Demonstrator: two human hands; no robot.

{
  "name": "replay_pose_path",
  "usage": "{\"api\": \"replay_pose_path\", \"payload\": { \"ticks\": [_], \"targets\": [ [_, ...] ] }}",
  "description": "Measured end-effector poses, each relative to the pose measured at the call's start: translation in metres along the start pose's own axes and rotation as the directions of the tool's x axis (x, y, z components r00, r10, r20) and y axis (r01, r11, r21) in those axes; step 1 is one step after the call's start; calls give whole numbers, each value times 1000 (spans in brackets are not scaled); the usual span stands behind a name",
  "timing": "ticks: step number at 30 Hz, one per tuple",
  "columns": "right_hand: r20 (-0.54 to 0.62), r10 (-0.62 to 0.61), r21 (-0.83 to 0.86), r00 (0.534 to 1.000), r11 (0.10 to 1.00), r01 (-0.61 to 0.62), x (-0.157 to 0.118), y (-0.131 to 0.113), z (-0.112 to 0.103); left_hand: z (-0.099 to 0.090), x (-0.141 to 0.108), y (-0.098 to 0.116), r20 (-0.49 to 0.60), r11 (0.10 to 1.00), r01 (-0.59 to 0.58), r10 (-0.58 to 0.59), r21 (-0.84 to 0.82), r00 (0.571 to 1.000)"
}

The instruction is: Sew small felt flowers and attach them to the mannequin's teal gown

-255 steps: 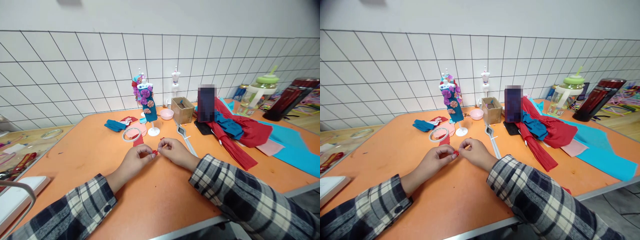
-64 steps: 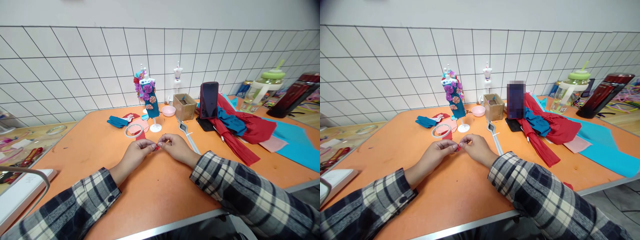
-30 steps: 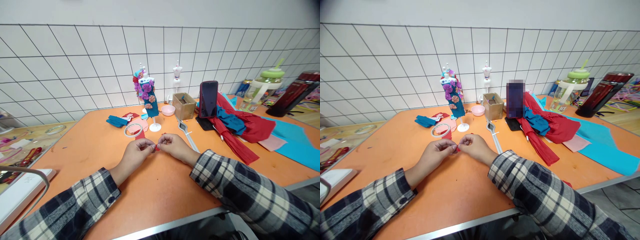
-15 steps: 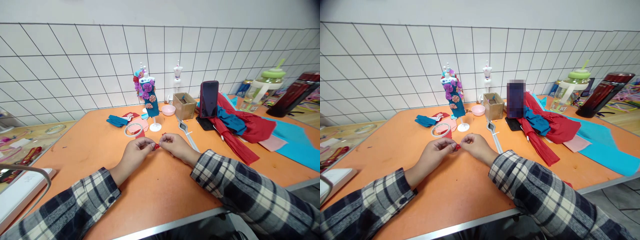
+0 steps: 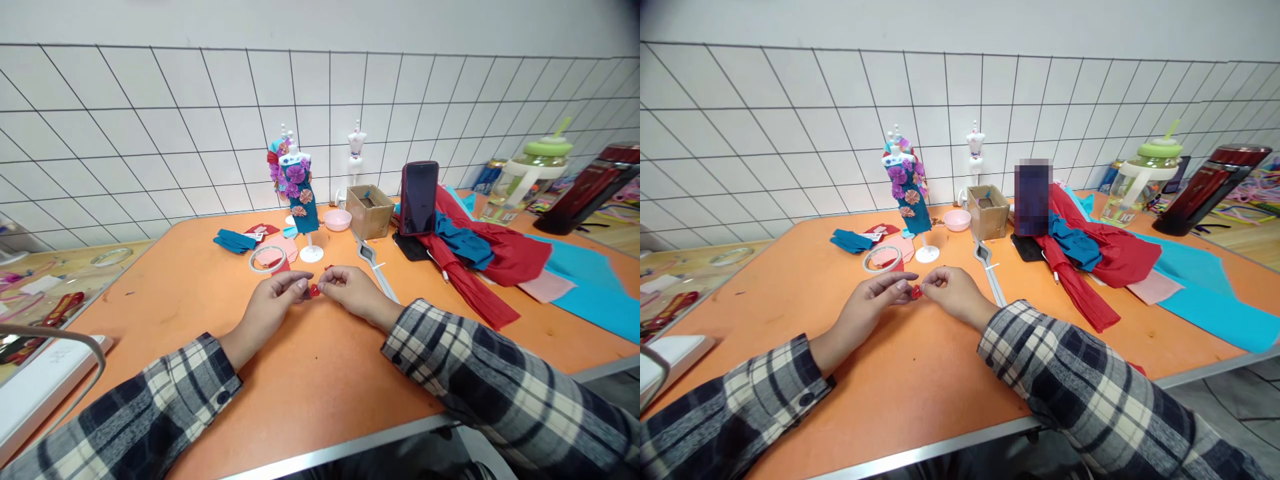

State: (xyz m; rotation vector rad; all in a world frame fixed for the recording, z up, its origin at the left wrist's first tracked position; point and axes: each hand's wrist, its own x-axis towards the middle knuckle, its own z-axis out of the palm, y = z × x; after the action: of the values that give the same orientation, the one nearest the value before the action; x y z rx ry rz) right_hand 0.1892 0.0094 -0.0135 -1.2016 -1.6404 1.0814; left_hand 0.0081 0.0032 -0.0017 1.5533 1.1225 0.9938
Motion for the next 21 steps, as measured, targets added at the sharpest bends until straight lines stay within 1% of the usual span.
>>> {"api": "replay_pose_path", "payload": {
  "ticks": [4,7,11,14,17,19,21],
  "targets": [
    [6,-14,-5,1000,1000,14,0,0,1,3,0,3,36,997,25,-28,66,999],
    [34,-17,19,999,1000,16,-1,-3,1,3,1,2,32,999,25,-26,42,999],
    [85,24,57,996,998,-29,-4,-6,0,2,1,1,57,998,14,-17,61,998],
    [58,38,75,998,996,-42,-3,-6,-2,0,2,0,57,997,8,-12,79,998],
    [22,-9,10,1000,1000,8,-2,-4,-4,0,2,-1,67,996,1,-7,89,998],
    [29,-28,-58,999,998,29,-1,-2,-4,0,2,-1,76,995,6,-13,96,997],
    [26,-31,-83,999,996,33,1,0,-5,1,2,-1,79,998,18,-24,67,997]
  ]
}}
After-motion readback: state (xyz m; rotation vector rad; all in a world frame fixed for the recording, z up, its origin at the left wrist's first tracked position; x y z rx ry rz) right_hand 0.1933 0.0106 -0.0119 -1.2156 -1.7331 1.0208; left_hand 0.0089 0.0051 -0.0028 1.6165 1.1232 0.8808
